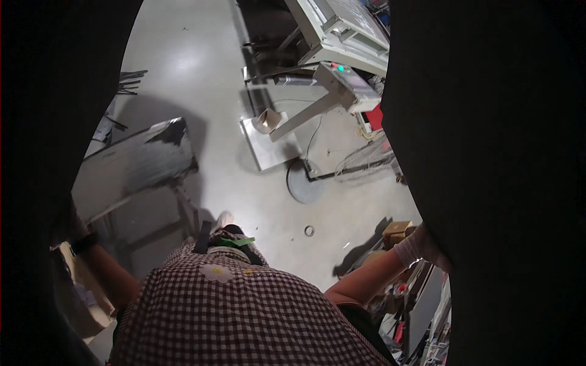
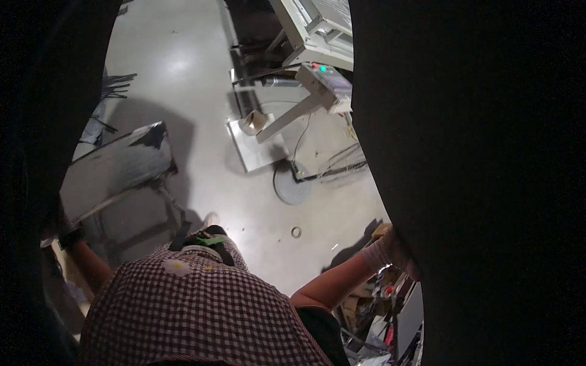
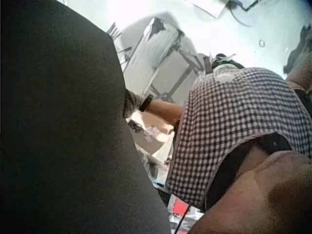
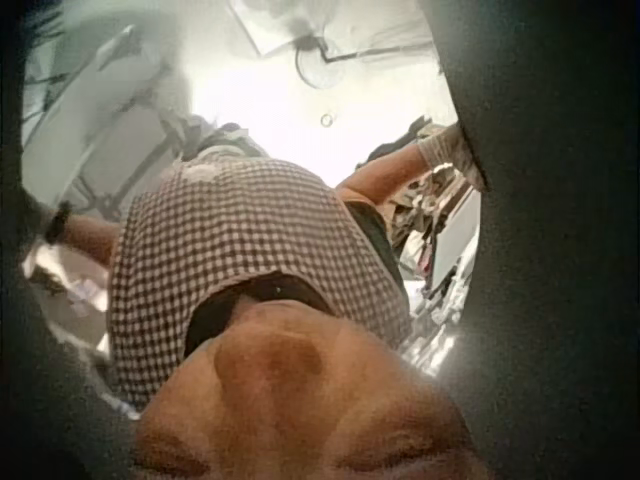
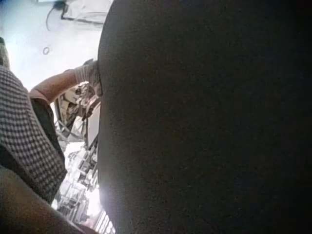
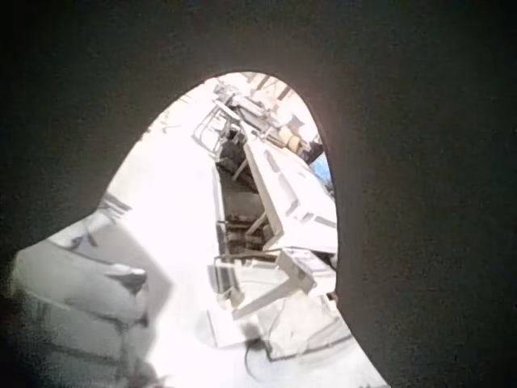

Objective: Handling and loading large industrial panels into a processing machine and operating the control interface.

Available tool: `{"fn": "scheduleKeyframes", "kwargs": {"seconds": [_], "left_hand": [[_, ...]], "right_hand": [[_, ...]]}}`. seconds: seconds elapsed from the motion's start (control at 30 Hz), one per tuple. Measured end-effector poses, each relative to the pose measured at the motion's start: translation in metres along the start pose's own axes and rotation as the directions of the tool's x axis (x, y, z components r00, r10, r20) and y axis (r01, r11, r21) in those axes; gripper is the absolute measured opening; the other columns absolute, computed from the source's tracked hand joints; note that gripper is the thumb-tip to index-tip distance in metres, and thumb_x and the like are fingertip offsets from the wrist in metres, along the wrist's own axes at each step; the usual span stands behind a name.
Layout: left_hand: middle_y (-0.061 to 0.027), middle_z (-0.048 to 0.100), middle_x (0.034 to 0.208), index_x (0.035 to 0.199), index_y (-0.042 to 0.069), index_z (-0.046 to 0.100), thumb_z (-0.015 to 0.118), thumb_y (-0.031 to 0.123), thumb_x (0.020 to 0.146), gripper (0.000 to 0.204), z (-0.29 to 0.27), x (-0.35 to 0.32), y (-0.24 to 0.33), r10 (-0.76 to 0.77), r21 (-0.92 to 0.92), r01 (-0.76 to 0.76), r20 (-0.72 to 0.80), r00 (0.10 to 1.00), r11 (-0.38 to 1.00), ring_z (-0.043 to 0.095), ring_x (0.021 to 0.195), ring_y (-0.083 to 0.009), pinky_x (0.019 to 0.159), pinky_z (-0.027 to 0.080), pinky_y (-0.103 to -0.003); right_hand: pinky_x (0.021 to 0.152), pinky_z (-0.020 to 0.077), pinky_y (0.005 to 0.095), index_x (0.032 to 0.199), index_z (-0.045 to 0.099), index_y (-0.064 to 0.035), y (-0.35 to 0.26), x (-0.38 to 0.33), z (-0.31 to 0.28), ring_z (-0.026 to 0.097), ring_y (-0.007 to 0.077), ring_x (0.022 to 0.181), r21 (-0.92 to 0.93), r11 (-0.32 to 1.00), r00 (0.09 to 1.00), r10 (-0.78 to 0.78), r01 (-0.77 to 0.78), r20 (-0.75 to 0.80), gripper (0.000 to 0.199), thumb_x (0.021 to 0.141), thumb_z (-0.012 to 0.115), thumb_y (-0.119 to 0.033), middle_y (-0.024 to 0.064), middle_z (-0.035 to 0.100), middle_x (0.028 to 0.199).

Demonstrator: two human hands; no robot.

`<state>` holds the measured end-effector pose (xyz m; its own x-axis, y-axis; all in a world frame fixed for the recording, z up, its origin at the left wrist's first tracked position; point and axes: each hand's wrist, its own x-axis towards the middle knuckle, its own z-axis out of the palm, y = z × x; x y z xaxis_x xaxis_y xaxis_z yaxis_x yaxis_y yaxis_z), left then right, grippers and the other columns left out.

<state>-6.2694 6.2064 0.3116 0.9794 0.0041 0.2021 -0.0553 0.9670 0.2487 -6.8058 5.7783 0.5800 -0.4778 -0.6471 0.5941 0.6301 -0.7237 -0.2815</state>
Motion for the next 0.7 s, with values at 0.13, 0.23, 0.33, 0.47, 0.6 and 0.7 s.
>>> {"fn": "scheduleKeyframes", "kwargs": {"seconds": [0.13, 0.23, 0.33, 0.47, 0.6, 0.7], "left_hand": [[-0.0220, 0.033, 0.148, 0.145, -0.001, 0.033, 0.058, 0.035, 0.092, 0.069, 0.084, -0.080, -0.145, 0.021, -0.148, -0.018, 0.015, 1.000, 0.989, 0.033, 0.135, -0.0396, 0.112, 0.026, -0.058], [-0.0220, 0.034, 0.148, 0.144, 0.000, 0.034, 0.059, 0.035, 0.091, 0.069, 0.143, -0.089, -0.245, 0.070, -0.154, -0.073, -0.029, 0.997, 0.985, 0.033, 0.135, -0.0395, 0.112, 0.026, -0.058], [-0.0219, 0.035, 0.148, 0.144, 0.000, 0.036, 0.060, 0.036, 0.090, 0.068, 0.135, -0.071, -0.323, 0.020, -0.145, -0.031, -0.073, 0.997, 0.989, 0.033, 0.135, -0.0394, 0.112, 0.025, -0.058], [-0.0219, 0.035, 0.148, 0.143, 0.001, 0.038, 0.061, 0.037, 0.089, 0.068, 0.072, 0.048, -0.380, -0.009, -0.061, 0.002, -0.115, 0.993, 0.998, 0.034, 0.134, -0.0393, 0.112, 0.024, -0.059], [-0.0218, 0.036, 0.147, 0.142, 0.002, 0.040, 0.062, 0.037, 0.089, 0.068, 0.042, 0.172, -0.443, 0.020, 0.094, 0.002, -0.227, 0.974, 0.996, 0.034, 0.134, -0.0392, 0.112, 0.023, -0.059], [-0.0218, 0.037, 0.147, 0.141, 0.002, 0.041, 0.063, 0.038, 0.088, 0.068, 0.051, 0.267, -0.518, -0.007, 0.138, 0.044, -0.260, 0.966, 0.989, 0.035, 0.134, -0.0392, 0.112, 0.023, -0.060]], "right_hand": [[0.112, 0.0149, 0.0654, 0.129, 0.055, -0.0079, 0.113, 0.061, -0.008, 0.039, 0.0432, 0.131, 0.030, 0.998, 0.991, 0.051, -0.055, 0.124, 0.089, 0.066, 0.065, -0.071, 0.0234, 0.046, 0.139], [0.111, 0.0152, 0.0658, 0.128, 0.056, -0.0073, 0.185, 0.093, -0.007, 0.040, 0.0437, 0.130, 0.061, 0.994, 0.978, 0.072, -0.085, 0.194, 0.089, 0.067, 0.065, -0.070, 0.0237, 0.047, 0.138], [0.111, 0.0156, 0.0661, 0.127, 0.057, -0.0067, 0.250, 0.118, -0.011, 0.041, 0.0442, 0.129, 0.118, 0.978, 0.958, 0.135, -0.169, 0.253, 0.088, 0.067, 0.065, -0.070, 0.0240, 0.048, 0.137], [0.111, 0.0161, 0.0666, 0.126, 0.057, -0.0059, 0.326, 0.141, -0.015, 0.042, 0.0450, 0.128, 0.241, 0.929, 0.922, 0.191, -0.280, 0.337, 0.087, 0.067, 0.065, -0.070, 0.0243, 0.049, 0.136], [0.114, 0.0111, 0.0635, 0.125, 0.060, -0.0054, 0.400, 0.153, -0.023, 0.038, 0.0397, 0.134, 0.188, 0.947, 0.863, 0.142, -0.262, 0.484, 0.076, 0.064, 0.079, -0.046, 0.0187, 0.052, 0.137], [0.112, 0.0163, 0.0654, 0.124, 0.060, -0.0055, 0.466, 0.145, -0.006, 0.042, 0.0452, 0.129, 0.445, 0.837, 0.906, 0.131, -0.319, 0.402, 0.085, 0.057, 0.084, -0.053, 0.0246, 0.053, 0.133]]}}
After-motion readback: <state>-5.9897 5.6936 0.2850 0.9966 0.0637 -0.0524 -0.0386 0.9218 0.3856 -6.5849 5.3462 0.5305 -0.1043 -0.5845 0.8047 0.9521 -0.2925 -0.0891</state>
